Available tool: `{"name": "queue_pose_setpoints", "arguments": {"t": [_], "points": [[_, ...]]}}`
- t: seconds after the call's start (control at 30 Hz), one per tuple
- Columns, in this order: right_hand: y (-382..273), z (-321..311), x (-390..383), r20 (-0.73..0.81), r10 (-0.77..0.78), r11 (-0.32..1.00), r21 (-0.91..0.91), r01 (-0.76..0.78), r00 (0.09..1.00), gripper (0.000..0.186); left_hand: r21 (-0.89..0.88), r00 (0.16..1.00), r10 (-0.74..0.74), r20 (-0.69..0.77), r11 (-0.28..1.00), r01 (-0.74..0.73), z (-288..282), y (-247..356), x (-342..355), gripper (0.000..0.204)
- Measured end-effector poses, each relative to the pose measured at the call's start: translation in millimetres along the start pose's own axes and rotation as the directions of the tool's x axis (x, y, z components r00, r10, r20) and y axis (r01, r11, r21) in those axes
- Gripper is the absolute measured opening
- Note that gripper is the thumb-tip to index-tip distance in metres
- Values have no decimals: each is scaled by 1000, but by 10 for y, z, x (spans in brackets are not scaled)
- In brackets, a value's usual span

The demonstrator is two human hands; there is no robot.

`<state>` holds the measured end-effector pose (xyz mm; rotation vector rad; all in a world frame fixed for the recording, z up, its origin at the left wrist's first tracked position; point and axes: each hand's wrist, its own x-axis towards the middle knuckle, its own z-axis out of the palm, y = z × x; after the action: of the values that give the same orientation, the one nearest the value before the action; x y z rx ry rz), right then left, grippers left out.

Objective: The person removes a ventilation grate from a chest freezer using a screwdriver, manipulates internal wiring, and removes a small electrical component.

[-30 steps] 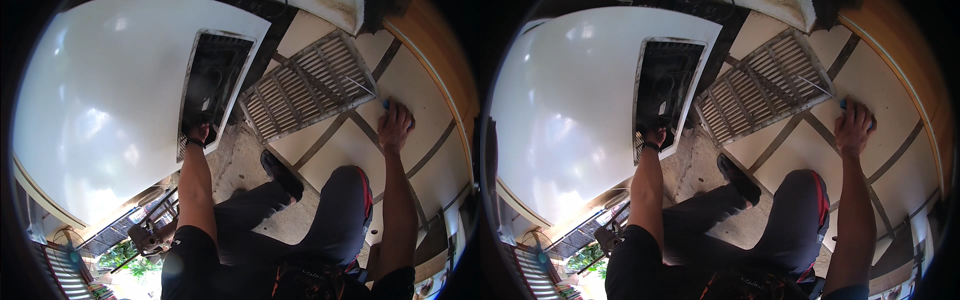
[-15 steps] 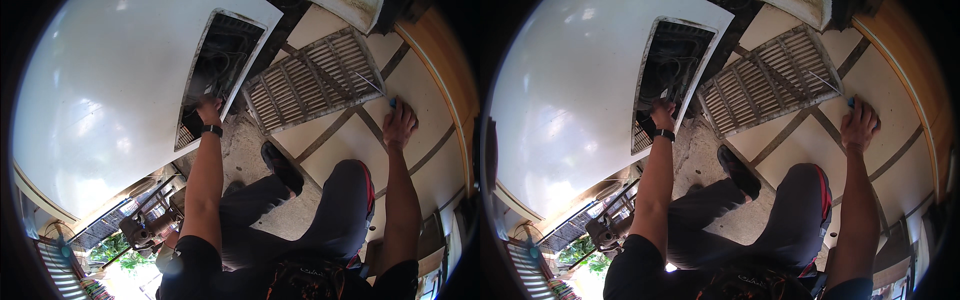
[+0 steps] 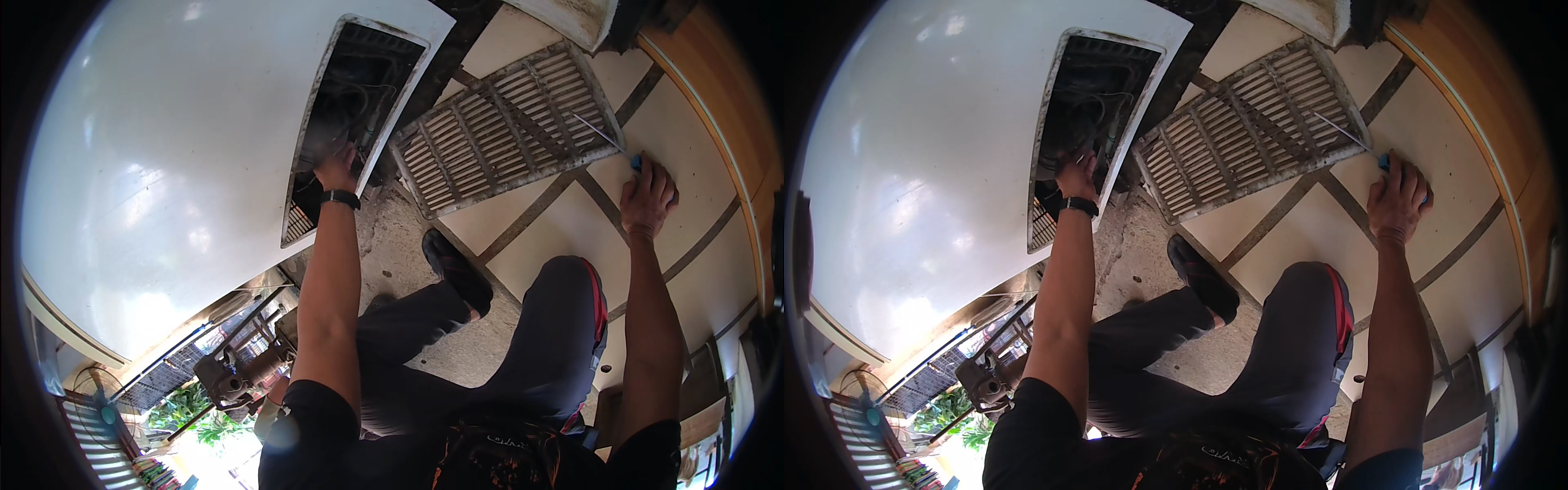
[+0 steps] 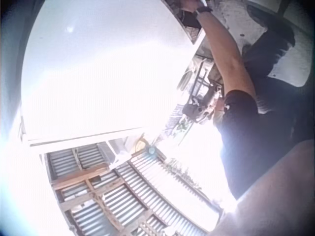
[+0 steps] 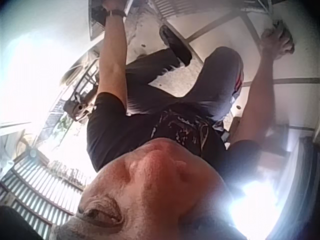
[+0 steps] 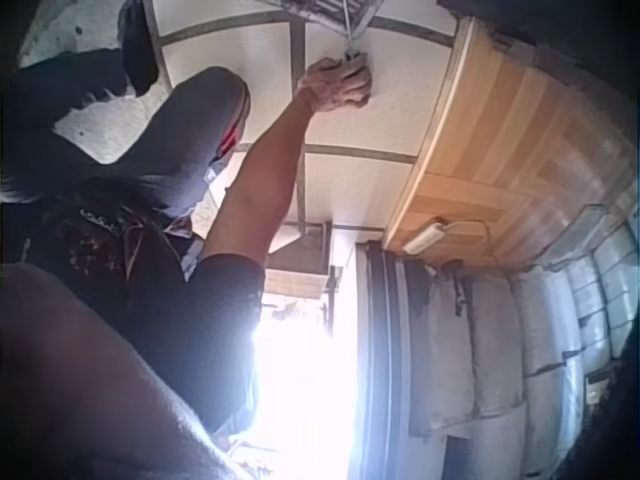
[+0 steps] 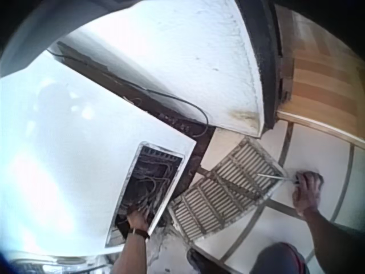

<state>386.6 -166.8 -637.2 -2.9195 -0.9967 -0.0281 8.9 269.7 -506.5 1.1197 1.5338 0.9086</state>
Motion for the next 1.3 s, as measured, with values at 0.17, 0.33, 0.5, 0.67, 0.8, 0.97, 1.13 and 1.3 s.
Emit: {"name": "queue_pose_setpoints", "arguments": {"t": [0.17, 0.33, 0.5, 0.67, 0.8, 0.97, 1.13, 1.3], "points": [[16, 6, -8, 11, 2, 1000, -13, -2, 1000, 55, -6, 999, -19, -34, 1000, 19, 9, -50, 7, 25], [16, 7, -8, 11, 7, 1000, -14, -7, 1000, 56, 815, 985, 71, 160, 553, -172, 11, 79, -23, 31], [10, 18, -10, -24, -7, 1000, 13, 8, 1000, 56, 803, 735, 534, 417, 161, -573, 566, 518, -385, 42], [-4, 14, -1, -31, -15, 1000, 24, 16, 999, 55, 814, 743, 400, 537, -15, -581, 796, 524, 52, 42], [-61, 11, 7, -22, -12, 999, 36, 13, 1000, 55, 649, 605, 236, 760, -240, -722, 537, 593, 565, 29], [7, 2, -13, -32, -10, 1000, 12, 11, 999, 54, 745, 727, 173, 664, -83, -661, 777, 585, 451, 24], [0, -22, -1, -46, -29, 999, 20, 30, 998, 56, 798, 778, 184, 601, -193, -571, 868, 645, 268, 25], [-7, -12, -2, -31, -21, 1000, 21, 22, 999, 56, 785, 742, 258, 619, -186, -590, 846, 622, 264, 23]]}}
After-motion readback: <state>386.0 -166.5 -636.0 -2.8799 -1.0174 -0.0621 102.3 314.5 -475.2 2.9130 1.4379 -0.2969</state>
